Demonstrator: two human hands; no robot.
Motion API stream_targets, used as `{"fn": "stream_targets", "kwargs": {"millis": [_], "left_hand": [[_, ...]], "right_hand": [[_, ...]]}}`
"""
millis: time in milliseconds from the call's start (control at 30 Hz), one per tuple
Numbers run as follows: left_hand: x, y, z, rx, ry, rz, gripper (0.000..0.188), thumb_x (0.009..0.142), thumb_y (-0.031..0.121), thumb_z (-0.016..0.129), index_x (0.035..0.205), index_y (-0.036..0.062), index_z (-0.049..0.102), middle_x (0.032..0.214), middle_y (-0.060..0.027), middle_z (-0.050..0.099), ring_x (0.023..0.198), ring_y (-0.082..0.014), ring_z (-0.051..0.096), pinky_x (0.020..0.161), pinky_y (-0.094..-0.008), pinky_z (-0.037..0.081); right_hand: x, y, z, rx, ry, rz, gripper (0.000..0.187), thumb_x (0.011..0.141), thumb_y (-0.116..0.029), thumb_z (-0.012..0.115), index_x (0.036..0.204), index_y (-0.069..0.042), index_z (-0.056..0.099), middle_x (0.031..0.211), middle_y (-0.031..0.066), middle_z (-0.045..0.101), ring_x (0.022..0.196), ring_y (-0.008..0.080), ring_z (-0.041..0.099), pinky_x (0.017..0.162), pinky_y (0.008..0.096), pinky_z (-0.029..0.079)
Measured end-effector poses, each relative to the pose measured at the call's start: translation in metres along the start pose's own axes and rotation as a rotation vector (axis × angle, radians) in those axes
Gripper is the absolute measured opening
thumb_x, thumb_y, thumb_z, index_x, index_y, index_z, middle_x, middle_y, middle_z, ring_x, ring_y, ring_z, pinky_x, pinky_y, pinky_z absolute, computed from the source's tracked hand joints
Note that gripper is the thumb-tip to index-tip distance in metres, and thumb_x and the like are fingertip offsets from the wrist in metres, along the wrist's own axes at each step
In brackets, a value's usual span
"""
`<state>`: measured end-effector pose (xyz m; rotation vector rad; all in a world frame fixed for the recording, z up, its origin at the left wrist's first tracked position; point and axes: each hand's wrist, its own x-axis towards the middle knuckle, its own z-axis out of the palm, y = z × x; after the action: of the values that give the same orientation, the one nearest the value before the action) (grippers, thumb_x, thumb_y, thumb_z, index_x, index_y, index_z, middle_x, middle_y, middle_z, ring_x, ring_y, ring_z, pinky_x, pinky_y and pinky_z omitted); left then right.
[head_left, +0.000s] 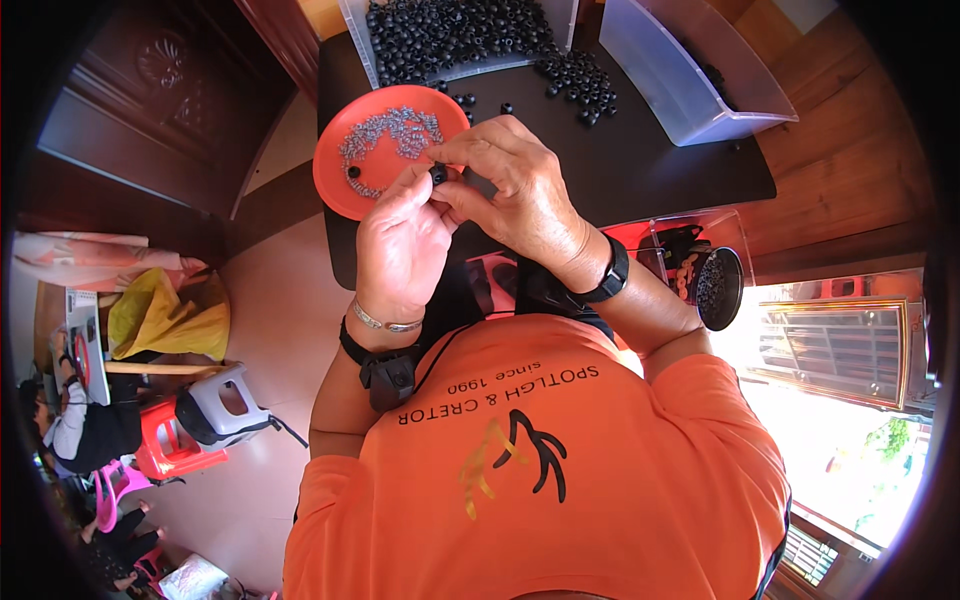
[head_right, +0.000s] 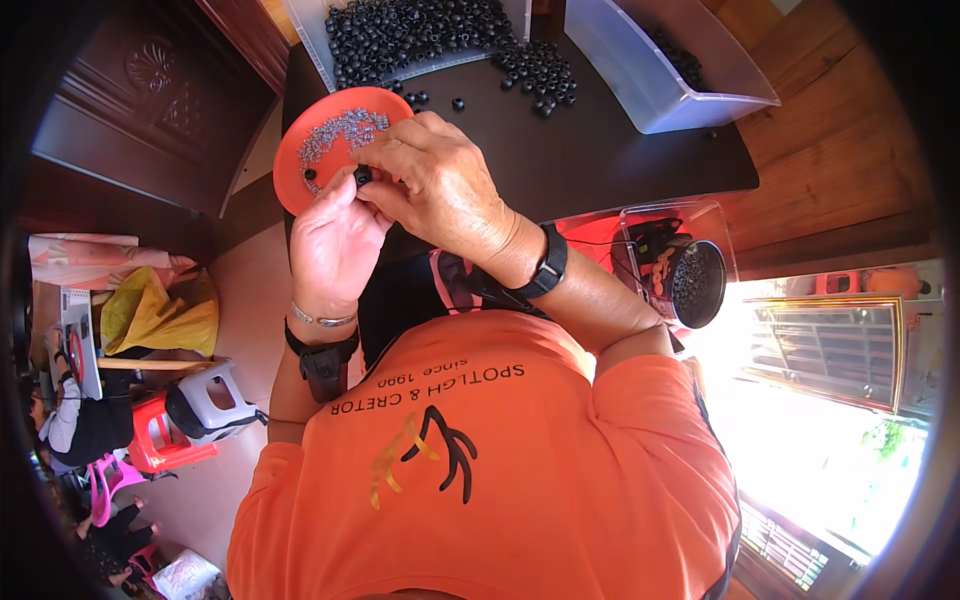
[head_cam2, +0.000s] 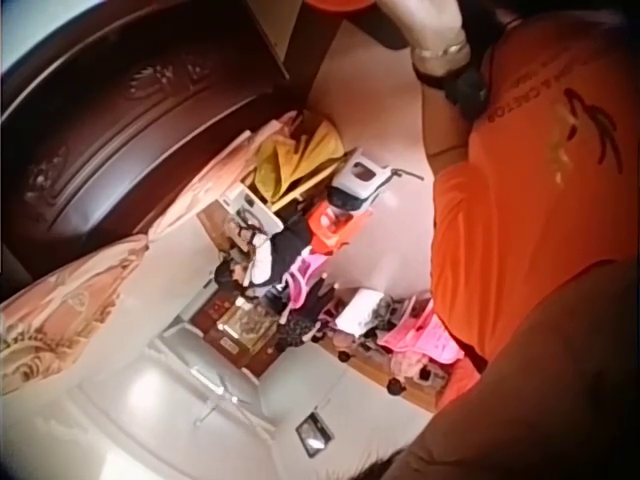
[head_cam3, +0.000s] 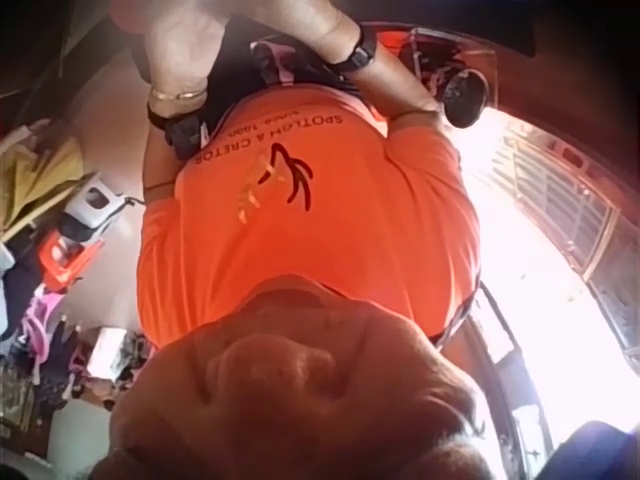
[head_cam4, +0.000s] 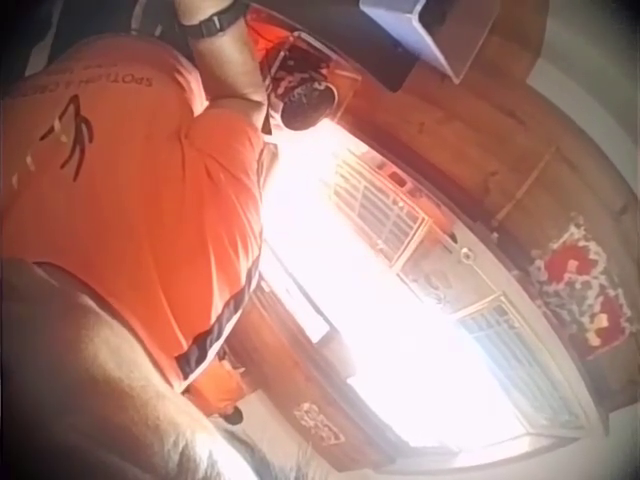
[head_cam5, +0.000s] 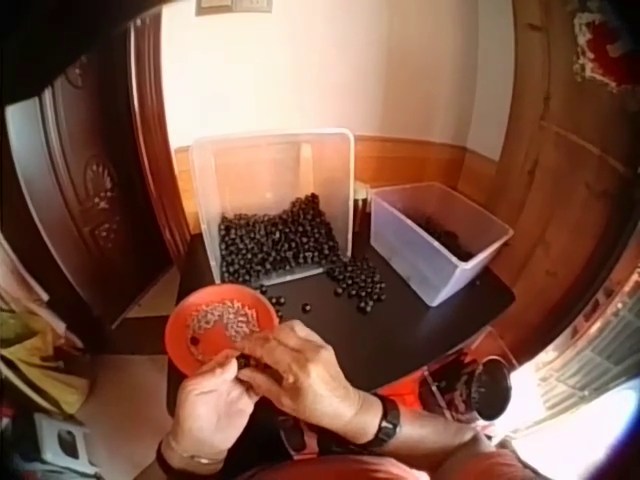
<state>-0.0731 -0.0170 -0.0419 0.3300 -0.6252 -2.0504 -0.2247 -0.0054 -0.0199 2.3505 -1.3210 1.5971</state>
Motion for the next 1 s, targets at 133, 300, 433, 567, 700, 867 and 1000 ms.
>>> {"fn": "stream_targets", "kwargs": {"millis": [133, 300, 433, 567, 700, 867, 1000], "left_hand": [[0.0, 0.0, 0.001, 0.037, -0.036, 0.006, 0.027, 0.097, 0.016, 0.041, 0.115, 0.0016, 0.054, 0.112, -0.0076, 0.056, 0.103, -0.0162, 0.052, 0.092, -0.0332, 0.04], [0.002, -0.003, 0.001, 0.064, -0.061, 0.058, 0.027, 0.097, 0.016, 0.038, 0.115, 0.0013, 0.053, 0.11, -0.0072, 0.056, 0.1, -0.0156, 0.052, 0.089, -0.0319, 0.04], [-0.001, -0.002, 0.014, 0.087, 0.025, 0.074, 0.023, 0.097, 0.016, 0.039, 0.109, 0.0018, 0.053, 0.107, -0.0063, 0.055, 0.098, -0.0153, 0.052, 0.087, -0.0312, 0.041], [0.003, -0.004, 0.012, 0.075, 0.045, 0.052, 0.018, 0.096, 0.015, 0.04, 0.099, 0.0037, 0.054, 0.101, -0.0052, 0.056, 0.095, -0.0148, 0.052, 0.086, -0.0306, 0.041], [0.004, -0.007, 0.006, 0.033, 0.019, 0.055, 0.016, 0.096, 0.015, 0.041, 0.093, 0.0055, 0.053, 0.098, -0.0049, 0.056, 0.093, -0.0145, 0.051, 0.085, -0.031, 0.041], [0.009, -0.008, 0.002, 0.001, 0.048, -0.008, 0.02, 0.096, 0.017, 0.042, 0.099, 0.0025, 0.056, 0.101, -0.0066, 0.057, 0.096, -0.0163, 0.053, 0.087, -0.0313, 0.042], [0.0, 0.007, -0.008, 0.072, 0.051, -0.029, 0.027, 0.096, 0.018, 0.043, 0.107, -0.002, 0.057, 0.101, -0.011, 0.061, 0.098, -0.023, 0.058, 0.087, -0.0331, 0.045]], "right_hand": [[0.0, 0.0, 0.0, -0.154, 0.009, -0.082, 0.033, 0.064, -0.008, 0.075, 0.096, -0.01, 0.069, 0.083, 0.0038, 0.064, 0.081, 0.023, 0.061, 0.072, 0.0342, 0.05], [0.0, -0.005, 0.001, -0.21, 0.0, -0.124, 0.032, 0.065, -0.007, 0.072, 0.097, -0.006, 0.066, 0.086, 0.0062, 0.063, 0.082, 0.0254, 0.06, 0.072, 0.0356, 0.05], [-0.002, -0.005, 0.004, -0.196, 0.007, -0.148, 0.033, 0.066, -0.006, 0.071, 0.098, -0.003, 0.063, 0.089, 0.0091, 0.063, 0.083, 0.0277, 0.059, 0.072, 0.0367, 0.05], [-0.005, -0.001, 0.007, -0.193, 0.008, -0.18, 0.031, 0.067, -0.005, 0.07, 0.097, -0.003, 0.064, 0.088, 0.0096, 0.062, 0.082, 0.0283, 0.059, 0.072, 0.0371, 0.05], [-0.007, 0.003, 0.009, -0.2, 0.011, -0.171, 0.029, 0.067, -0.006, 0.071, 0.095, -0.004, 0.065, 0.087, 0.0084, 0.063, 0.082, 0.0274, 0.06, 0.072, 0.0368, 0.05], [-0.001, 0.009, -0.008, -0.231, -0.053, -0.111, 0.027, 0.066, -0.01, 0.074, 0.092, -0.007, 0.068, 0.085, 0.0063, 0.065, 0.08, 0.0264, 0.062, 0.072, 0.0367, 0.05], [0.034, 0.036, -0.062, -0.394, 0.069, -0.109, 0.019, 0.07, -0.01, 0.076, 0.088, -0.007, 0.069, 0.086, 0.0093, 0.067, 0.079, 0.0276, 0.063, 0.07, 0.0359, 0.051]]}}
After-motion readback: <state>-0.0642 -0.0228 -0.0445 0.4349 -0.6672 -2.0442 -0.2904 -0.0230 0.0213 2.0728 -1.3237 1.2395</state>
